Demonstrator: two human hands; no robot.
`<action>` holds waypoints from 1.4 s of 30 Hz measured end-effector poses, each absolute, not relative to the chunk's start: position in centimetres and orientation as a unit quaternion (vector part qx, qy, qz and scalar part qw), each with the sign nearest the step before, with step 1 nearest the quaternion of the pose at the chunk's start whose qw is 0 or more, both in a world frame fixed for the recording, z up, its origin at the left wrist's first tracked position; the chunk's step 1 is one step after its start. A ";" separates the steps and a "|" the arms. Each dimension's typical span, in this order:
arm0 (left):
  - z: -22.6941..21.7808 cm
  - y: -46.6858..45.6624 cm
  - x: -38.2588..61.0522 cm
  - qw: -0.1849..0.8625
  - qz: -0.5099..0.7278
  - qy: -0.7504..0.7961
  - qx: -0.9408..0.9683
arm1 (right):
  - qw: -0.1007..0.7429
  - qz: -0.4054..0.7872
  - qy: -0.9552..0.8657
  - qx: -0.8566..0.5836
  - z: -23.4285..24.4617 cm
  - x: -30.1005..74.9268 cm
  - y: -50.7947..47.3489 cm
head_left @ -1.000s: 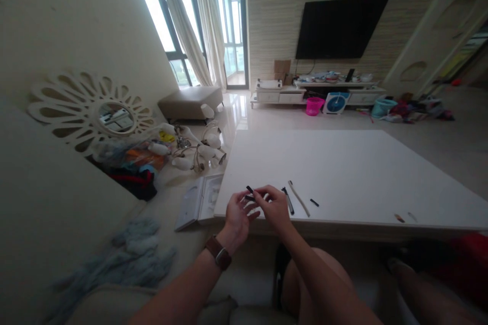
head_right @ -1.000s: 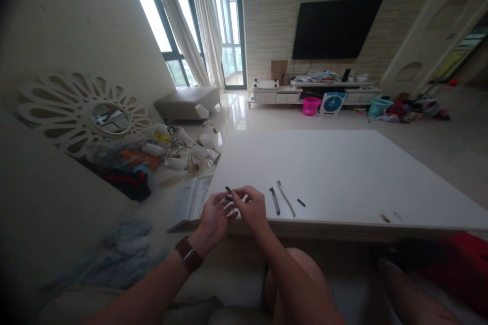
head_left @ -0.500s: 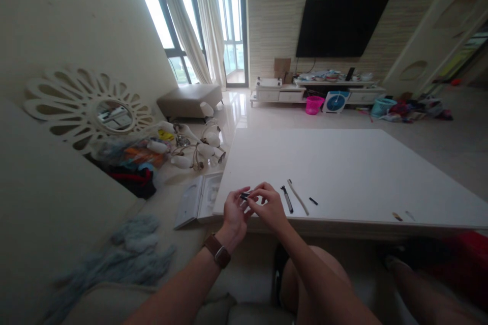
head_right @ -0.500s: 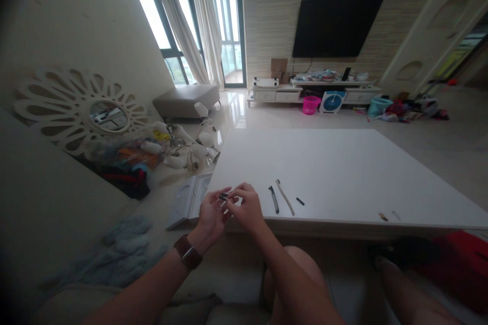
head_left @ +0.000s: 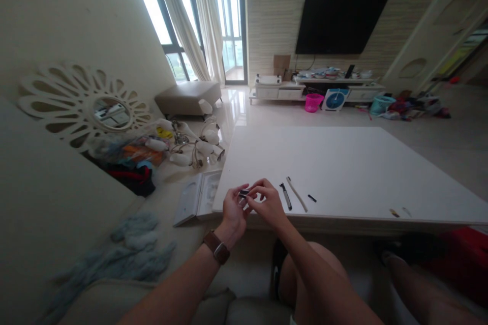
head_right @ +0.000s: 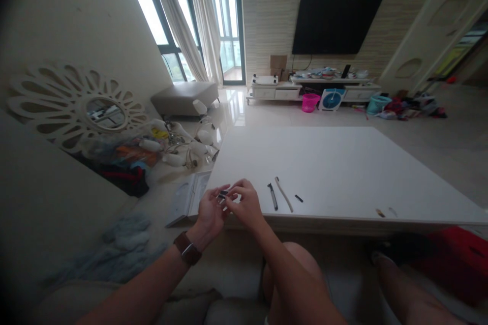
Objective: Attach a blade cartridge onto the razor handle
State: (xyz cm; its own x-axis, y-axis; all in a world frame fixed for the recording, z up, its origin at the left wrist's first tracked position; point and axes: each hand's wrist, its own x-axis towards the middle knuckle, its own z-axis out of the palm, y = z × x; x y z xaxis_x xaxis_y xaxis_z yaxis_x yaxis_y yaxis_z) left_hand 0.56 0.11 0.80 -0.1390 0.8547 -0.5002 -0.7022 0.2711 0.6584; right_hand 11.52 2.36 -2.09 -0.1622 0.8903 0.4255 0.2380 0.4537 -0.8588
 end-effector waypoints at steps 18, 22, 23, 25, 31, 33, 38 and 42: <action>0.6 0.2 0.5 0.656 0.597 0.453 0.088 | 0.476 0.312 -0.722 -0.393 -1.8 12.0 2.4; 0.5 0.2 0.5 0.660 0.595 0.450 0.091 | 0.477 0.319 -0.716 -0.397 -1.8 11.9 2.4; 0.5 0.3 0.5 0.661 0.595 0.450 0.089 | 0.478 0.321 -0.715 -0.398 -1.8 11.9 2.4; 0.5 0.3 0.5 0.660 0.596 0.450 0.082 | 0.479 0.323 -0.712 -0.398 -1.7 11.9 2.4; 0.2 0.2 0.8 0.649 0.614 0.438 0.099 | 0.491 0.321 -0.690 -0.424 -1.5 12.0 2.6; 0.0 0.1 0.8 0.646 0.619 0.430 0.117 | 0.494 0.322 -0.680 -0.435 -1.6 12.0 2.6; -0.3 0.2 0.9 0.647 0.623 0.422 0.125 | 0.496 0.339 -0.664 -0.445 -2.2 11.9 2.8; -0.3 0.3 1.0 0.642 0.625 0.429 0.121 | 0.504 0.342 -0.649 -0.457 -2.6 11.7 2.8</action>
State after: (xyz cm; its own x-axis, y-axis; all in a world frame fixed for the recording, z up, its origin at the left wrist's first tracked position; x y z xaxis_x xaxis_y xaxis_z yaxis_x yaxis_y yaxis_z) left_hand 0.96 0.27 -0.32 -0.1479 0.9048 -0.3992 -0.6982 0.1904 0.6901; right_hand 11.72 2.82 -2.58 -0.0750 0.9369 0.3415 0.2487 0.3492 -0.9034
